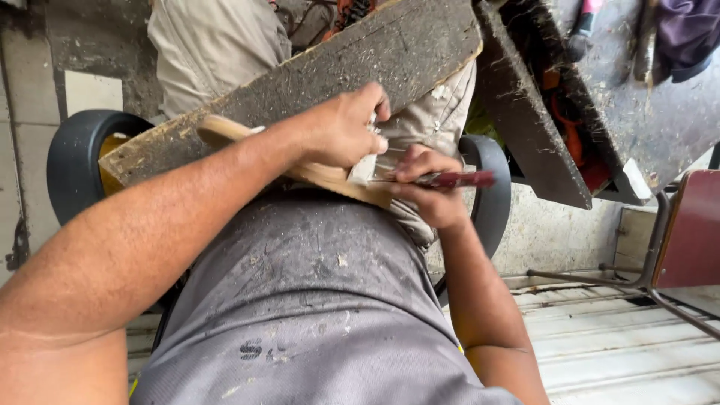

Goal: Repairing a sandal by trimming and fitting a strap using a knife

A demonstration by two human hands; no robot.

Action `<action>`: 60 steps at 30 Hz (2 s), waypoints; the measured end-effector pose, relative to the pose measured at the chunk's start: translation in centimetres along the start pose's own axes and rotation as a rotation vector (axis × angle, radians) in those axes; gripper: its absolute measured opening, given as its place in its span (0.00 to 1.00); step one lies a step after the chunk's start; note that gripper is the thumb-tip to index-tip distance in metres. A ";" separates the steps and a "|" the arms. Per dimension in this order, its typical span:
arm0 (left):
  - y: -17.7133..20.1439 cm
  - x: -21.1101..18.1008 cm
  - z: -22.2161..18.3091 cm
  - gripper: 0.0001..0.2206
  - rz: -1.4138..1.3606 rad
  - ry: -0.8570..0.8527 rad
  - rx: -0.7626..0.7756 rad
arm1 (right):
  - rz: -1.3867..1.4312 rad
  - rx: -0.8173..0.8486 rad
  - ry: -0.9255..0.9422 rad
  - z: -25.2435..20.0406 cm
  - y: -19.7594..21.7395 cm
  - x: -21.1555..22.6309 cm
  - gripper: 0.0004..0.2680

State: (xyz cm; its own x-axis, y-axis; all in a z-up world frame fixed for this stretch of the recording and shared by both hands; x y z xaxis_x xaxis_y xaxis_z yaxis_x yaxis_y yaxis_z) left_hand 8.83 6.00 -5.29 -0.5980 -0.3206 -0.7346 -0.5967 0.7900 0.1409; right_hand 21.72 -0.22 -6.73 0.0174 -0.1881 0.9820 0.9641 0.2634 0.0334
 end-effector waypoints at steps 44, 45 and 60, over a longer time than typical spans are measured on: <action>5.0 -3.9 -2.8 0.16 0.699 -0.531 -0.131 | 0.710 -0.060 -0.184 1.1 -8.9 3.9 0.06; 5.3 -4.0 -2.6 0.18 0.613 -0.537 -0.144 | 0.687 -0.066 -0.187 0.9 -8.8 3.5 0.07; 4.8 -4.4 -0.3 0.16 0.308 -0.545 0.092 | -0.160 -0.227 0.311 3.9 -3.2 5.9 0.06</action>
State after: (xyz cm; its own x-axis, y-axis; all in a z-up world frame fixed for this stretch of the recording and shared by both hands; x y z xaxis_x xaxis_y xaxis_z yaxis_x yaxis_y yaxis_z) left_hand 8.50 11.05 -1.20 -0.3623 0.2211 -0.9054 -0.3780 0.8531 0.3596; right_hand 17.71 1.51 -0.37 -0.0917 -0.4962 0.8634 0.9945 -0.0013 0.1049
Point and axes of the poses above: each hand's wrist, its own z-axis towards the middle knuckle, its own y-axis out of the back of the hand, x = y × z, the point moved 10 cm from there along z, towards the middle knuckle, and after that the axes turned 12 degrees about -z, right-handed, at the moved point
